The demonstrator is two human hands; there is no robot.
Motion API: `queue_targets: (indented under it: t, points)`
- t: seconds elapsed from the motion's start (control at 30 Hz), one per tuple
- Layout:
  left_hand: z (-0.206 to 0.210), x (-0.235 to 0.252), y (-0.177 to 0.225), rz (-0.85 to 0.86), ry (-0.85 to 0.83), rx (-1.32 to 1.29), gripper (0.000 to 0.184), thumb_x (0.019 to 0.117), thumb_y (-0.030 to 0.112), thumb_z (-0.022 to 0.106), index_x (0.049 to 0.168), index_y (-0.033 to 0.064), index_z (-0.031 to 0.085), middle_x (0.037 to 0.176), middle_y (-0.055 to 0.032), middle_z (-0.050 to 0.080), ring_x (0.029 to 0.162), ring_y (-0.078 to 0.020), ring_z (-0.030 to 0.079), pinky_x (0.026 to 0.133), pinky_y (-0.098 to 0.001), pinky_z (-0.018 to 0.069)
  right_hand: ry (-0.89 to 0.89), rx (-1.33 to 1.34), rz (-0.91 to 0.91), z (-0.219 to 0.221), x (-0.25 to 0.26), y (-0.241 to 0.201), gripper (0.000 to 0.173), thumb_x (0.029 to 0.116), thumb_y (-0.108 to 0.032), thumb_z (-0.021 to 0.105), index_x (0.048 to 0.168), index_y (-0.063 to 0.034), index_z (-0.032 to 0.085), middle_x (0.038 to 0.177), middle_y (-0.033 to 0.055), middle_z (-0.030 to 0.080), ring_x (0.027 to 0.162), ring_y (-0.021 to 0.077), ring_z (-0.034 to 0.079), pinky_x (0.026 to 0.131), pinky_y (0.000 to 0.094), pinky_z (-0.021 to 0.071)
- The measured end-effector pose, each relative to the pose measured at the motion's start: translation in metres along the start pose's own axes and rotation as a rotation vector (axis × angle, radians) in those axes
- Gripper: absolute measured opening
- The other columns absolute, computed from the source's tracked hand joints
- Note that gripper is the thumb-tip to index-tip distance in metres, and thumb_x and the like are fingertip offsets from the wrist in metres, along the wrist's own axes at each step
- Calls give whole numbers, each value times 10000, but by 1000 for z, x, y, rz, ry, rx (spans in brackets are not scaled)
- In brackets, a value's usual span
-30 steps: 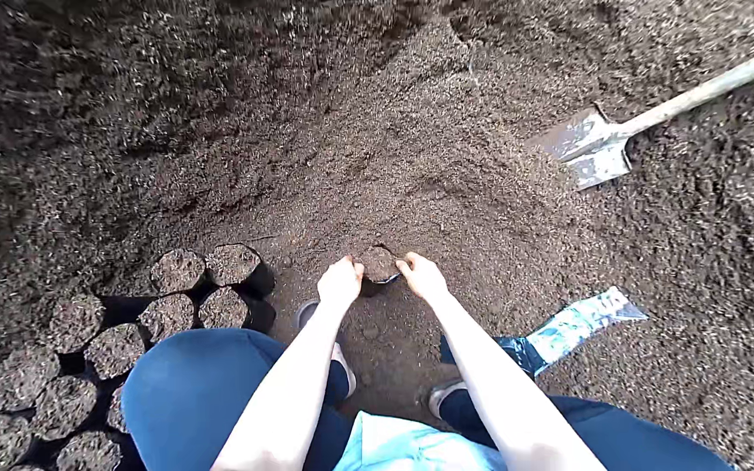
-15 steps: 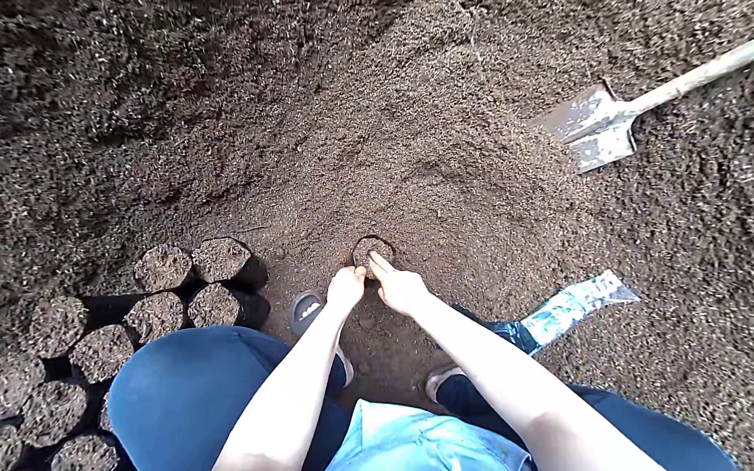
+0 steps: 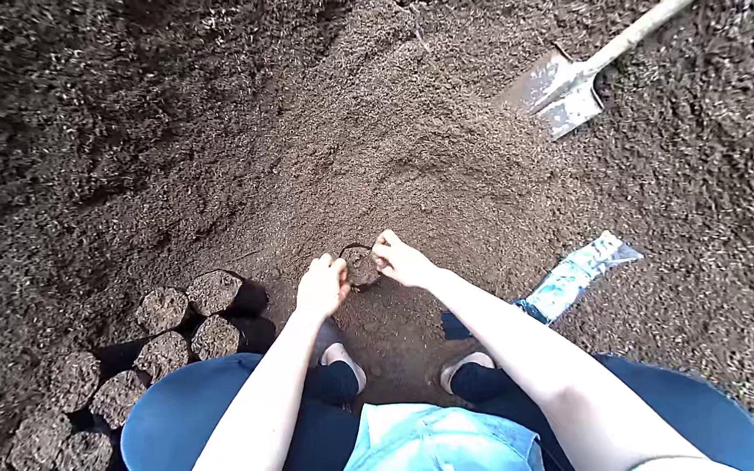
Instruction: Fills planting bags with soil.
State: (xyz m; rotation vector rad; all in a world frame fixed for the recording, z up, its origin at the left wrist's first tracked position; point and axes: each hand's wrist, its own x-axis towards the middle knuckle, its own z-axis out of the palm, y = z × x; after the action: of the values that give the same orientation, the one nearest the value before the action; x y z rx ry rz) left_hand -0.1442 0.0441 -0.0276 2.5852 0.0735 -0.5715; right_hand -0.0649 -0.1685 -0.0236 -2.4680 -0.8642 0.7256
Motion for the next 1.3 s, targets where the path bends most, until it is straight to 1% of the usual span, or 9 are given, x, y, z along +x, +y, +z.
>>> queue_targets:
  t: [0.17, 0.23, 0.37, 0.57, 0.63, 0.77, 0.9, 1.0, 1.3]
  points:
    - [13, -6, 15, -543, -169, -588, 787, 1021, 692, 400, 1380, 11, 564, 1259, -223, 658, 1128, -323, 657, 973, -533, 516, -104, -87, -100, 6, 4, -7, 603, 1013, -18, 477, 1570, -246, 431, 1670, -17, 331, 1421, 309, 484, 1071, 585, 465]
    - [31, -5, 25, -568, -287, -754, 719, 1071, 643, 284, 1266, 43, 628, 1032, -92, 672, 779, -148, 589, 699, -321, 481, -201, -155, -87, 12, 11, -9, 650, 1031, -7, 400, 1614, -287, 346, 1695, -60, 270, 1425, 312, 484, 1075, 602, 447]
    - [54, 1, 32, -550, -116, -931, 382, 1142, 276, 331, 1125, 6, 601, 829, -33, 525, 660, -109, 484, 612, -276, 420, -284, -214, -35, 24, 4, -14, 631, 1046, -1, 326, 1616, -270, 343, 1698, -54, 263, 1225, 370, 638, 917, 631, 515]
    - [46, 0, 34, -513, -72, -855, 362, 1138, 238, 357, 1047, -15, 601, 800, -45, 483, 684, -136, 482, 661, -310, 439, -342, -234, 133, 38, 5, -36, 626, 1046, 34, 325, 1638, -160, 266, 1730, 2, 149, 1159, 438, 636, 871, 620, 517]
    - [44, 1, 29, -488, -85, -851, 351, 1130, 235, 372, 929, 40, 584, 699, 12, 452, 579, -87, 441, 556, -259, 396, -391, -159, 55, 12, 14, -32, 510, 1061, -36, 352, 1560, -110, 430, 1686, 60, 293, 1201, 429, 623, 905, 648, 503]
    - [35, -2, 29, -579, -163, -871, 379, 1135, 230, 321, 892, 66, 560, 650, 27, 499, 500, -52, 440, 472, -200, 372, -117, 160, -99, -64, 61, 15, 266, 1042, -119, 509, 1225, -66, 695, 1150, 188, 710, 1101, 365, 673, 957, 606, 503]
    - [33, -8, 36, -657, -132, -940, 368, 1124, 201, 299, 905, 60, 559, 656, 13, 573, 458, -29, 443, 430, -167, 355, 135, 75, 228, -87, 126, 103, 491, 1016, -211, 590, 1502, -184, 521, 1499, 167, 518, 1409, 427, 433, 1055, 645, 416]
    - [32, -8, 40, -668, -113, -956, 376, 1121, 190, 297, 910, 48, 574, 658, 3, 587, 455, -31, 436, 423, -168, 343, 130, 184, 431, -30, 133, 137, 712, 798, -199, 877, 1449, -219, 592, 1645, 147, 335, 1502, 518, 219, 1027, 812, 318]
    - [28, -7, 37, -608, -149, -863, 411, 1144, 342, 324, 1114, 40, 601, 771, -11, 580, 565, -75, 472, 514, -231, 367, -210, 74, 321, -21, 93, 99, 659, 882, -113, 780, 1490, -202, 540, 1585, 225, 366, 1388, 502, 415, 1101, 687, 360]
